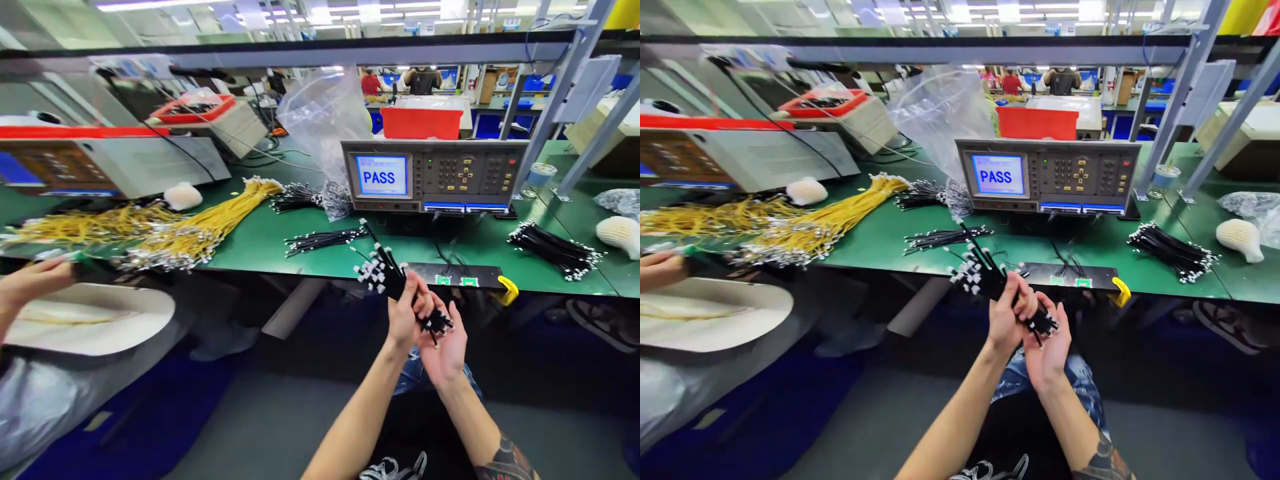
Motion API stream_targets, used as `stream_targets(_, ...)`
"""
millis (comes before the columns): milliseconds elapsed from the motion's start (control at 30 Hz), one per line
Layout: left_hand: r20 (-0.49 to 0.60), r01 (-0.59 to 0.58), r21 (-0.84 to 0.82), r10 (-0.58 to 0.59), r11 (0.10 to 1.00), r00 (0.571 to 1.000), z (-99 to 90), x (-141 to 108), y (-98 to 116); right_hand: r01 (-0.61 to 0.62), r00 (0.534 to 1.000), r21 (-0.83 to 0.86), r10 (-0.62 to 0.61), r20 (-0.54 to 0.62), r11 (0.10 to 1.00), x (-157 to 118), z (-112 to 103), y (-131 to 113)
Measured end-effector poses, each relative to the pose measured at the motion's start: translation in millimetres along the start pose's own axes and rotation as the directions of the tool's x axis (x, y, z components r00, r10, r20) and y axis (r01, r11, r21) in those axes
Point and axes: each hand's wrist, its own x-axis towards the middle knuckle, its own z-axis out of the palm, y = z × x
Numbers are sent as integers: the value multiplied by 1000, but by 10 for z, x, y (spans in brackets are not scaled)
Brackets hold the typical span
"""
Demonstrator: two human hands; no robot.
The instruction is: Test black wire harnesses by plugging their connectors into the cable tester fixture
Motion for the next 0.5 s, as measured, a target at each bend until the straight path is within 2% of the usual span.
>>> stream_targets(67,-19,80,16,-79,997,997,78,-87,-198,54,997,-12,-54,-50,998,65,-85,-3)
stream_targets(167,-19,165,5,-165,986,986,114,-171,-359,84,992,5,-83,-94,996,93,-151,-3)
stream_targets(267,-14,187,12,-186,982,982,74,-215,-401,49,997,29,-47,-66,998,-5,-131,-30)
stream_targets(367,38,242,-8,-242,970,970,-17,-228,-349,17,1000,-61,-16,21,998,-124,-186,-142)
stream_targets(433,134,336,-28,-330,941,935,-80,-235,-279,21,995,-174,-3,103,984,-139,-277,-287)
stream_targets(500,274,461,2,-444,888,853,-124,-253,-213,28,977,-271,31,211,962,-96,-349,-473)
